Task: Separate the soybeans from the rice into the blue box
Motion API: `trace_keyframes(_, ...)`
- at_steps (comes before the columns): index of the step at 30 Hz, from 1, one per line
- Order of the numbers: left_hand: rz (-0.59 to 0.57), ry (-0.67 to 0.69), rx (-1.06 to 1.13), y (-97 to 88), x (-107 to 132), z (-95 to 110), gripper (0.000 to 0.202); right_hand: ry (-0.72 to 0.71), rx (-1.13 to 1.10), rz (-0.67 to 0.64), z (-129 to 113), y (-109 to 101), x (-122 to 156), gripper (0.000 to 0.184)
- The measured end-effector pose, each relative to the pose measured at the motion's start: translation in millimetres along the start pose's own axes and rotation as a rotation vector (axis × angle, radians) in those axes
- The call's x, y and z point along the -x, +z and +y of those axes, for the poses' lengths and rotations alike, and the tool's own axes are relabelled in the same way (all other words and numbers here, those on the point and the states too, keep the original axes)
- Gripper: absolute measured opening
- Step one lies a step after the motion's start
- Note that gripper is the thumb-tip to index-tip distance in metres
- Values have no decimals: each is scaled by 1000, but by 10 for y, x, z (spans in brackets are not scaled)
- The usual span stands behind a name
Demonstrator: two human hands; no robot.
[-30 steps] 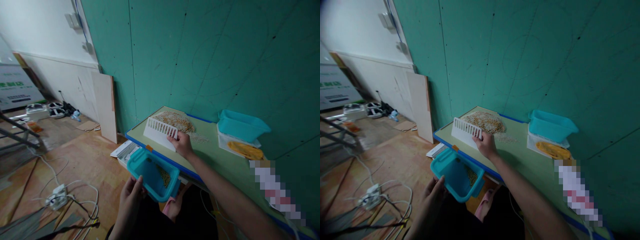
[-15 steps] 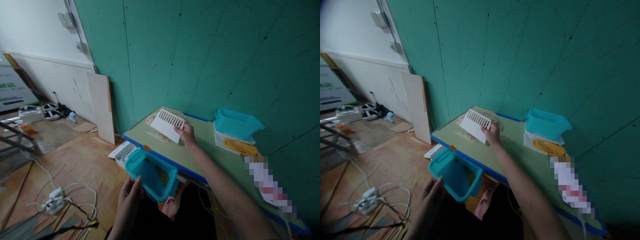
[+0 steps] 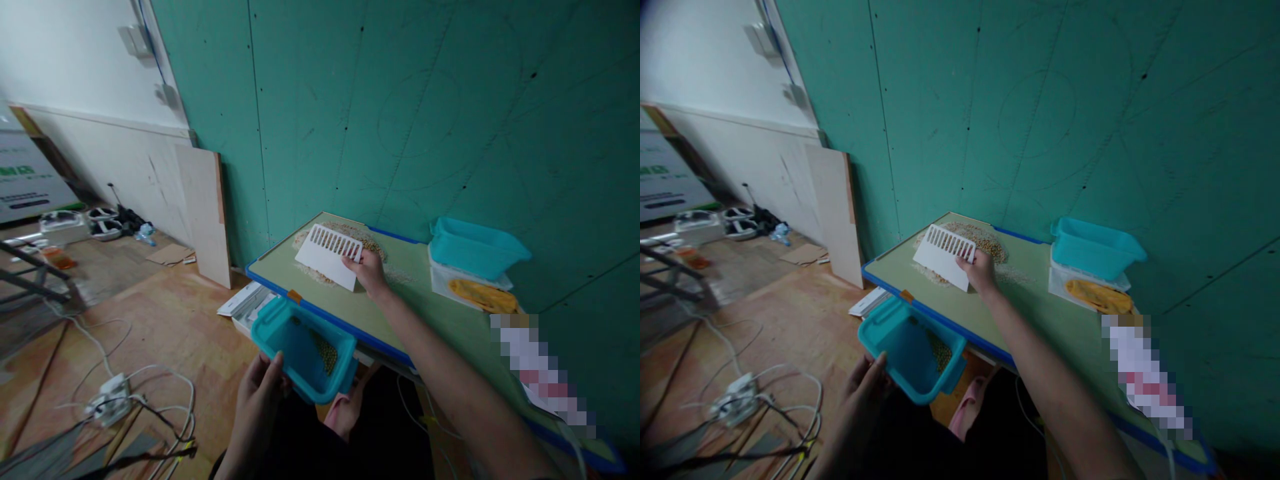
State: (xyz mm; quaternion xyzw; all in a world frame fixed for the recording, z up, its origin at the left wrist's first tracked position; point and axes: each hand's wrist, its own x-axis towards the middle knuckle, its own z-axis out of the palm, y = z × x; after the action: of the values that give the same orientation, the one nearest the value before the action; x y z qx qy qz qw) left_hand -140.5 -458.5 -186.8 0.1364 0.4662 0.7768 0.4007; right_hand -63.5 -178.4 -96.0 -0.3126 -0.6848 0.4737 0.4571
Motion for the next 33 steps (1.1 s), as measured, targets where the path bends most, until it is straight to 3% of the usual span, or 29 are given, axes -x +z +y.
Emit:
trace_keyframes(18, 32, -12, -15, 28, 9, 30, 28, 27, -68, -115, -63, 58, 79, 36)
trace_keyframes(33, 12, 8, -33, 6, -9, 14, 26, 46, -82, -128, -103, 66, 119, 35)
